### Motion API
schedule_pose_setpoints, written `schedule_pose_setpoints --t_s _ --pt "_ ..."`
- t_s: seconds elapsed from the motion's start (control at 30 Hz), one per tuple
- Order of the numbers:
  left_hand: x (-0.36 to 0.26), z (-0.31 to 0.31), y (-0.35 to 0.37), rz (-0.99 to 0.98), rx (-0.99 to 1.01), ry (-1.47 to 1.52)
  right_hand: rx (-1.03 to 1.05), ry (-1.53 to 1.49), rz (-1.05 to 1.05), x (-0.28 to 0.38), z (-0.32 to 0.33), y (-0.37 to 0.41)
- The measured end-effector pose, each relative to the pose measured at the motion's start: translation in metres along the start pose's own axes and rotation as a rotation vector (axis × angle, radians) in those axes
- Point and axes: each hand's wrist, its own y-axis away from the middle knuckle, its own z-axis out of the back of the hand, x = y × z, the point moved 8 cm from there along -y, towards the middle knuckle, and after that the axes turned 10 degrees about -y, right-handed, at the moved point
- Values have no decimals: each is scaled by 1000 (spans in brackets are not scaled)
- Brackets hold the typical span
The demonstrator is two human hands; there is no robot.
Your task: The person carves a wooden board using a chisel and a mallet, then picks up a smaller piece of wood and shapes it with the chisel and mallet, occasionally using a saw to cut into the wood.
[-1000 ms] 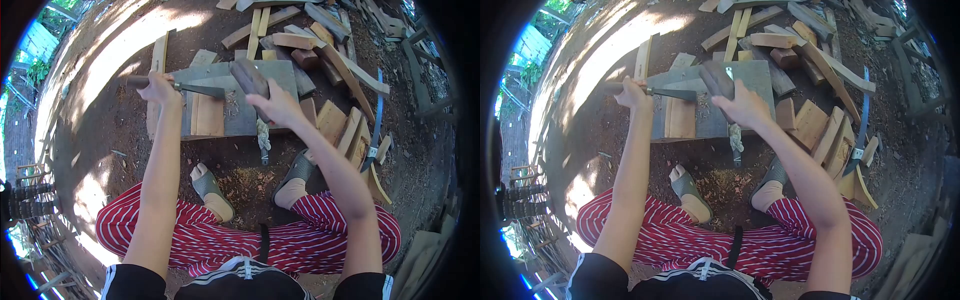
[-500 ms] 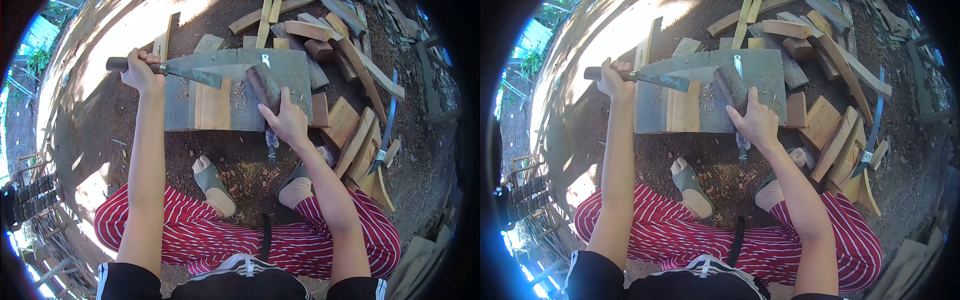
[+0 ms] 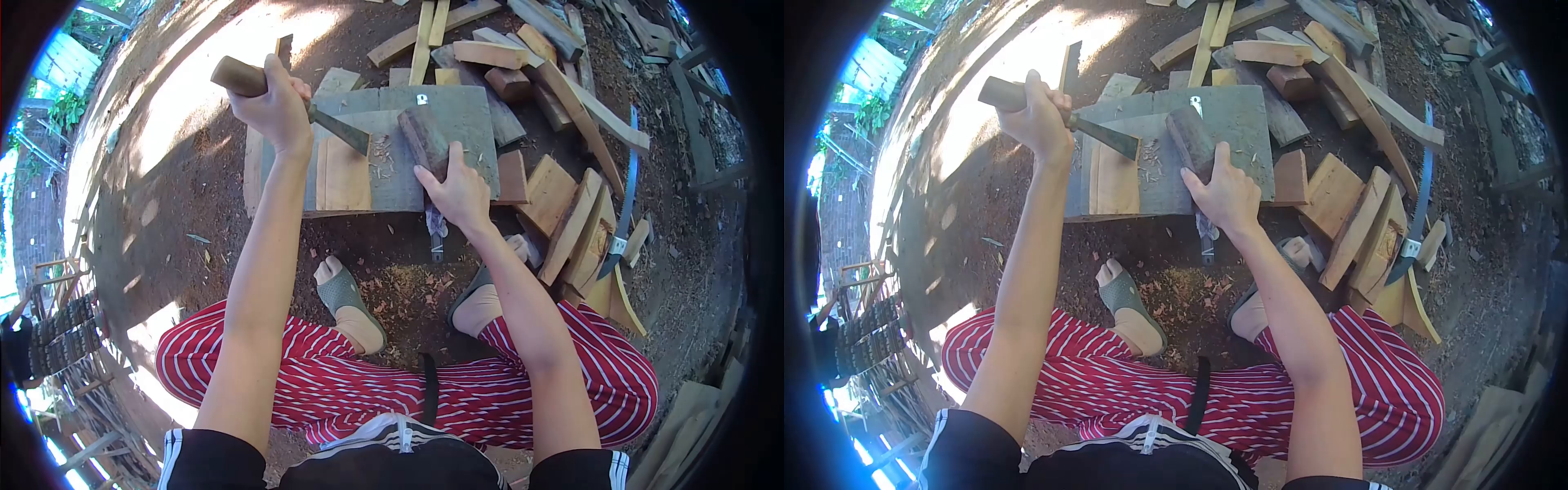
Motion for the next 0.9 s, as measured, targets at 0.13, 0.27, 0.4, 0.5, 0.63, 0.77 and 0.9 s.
schedule_pose_setpoints --t_s 0.13,0.27,0.4,0.5,0.63,0.77,0.9 --pt "-1 -1 3 -18 -8 -3 10 -1 -3 0 0 0" --pt "-8 -4 5 0 -72 4 12 -31 -2 0 0 0" --pt "-4 -3 4 5 -55 -12 13 -28 -1 -1 0 0" --pt "-3 -5 3 17 -69 47 5 -25 6 0 0 -1" --pt "-3 -2 2 9 -36 9 5 -27 5 1 2 0" --pt "2 -2 3 27 1 -12 11 -28 -4 -1 -1 0" --pt "5 -4 2 28 -2 -8 -3 -31 -21 -2 1 0"
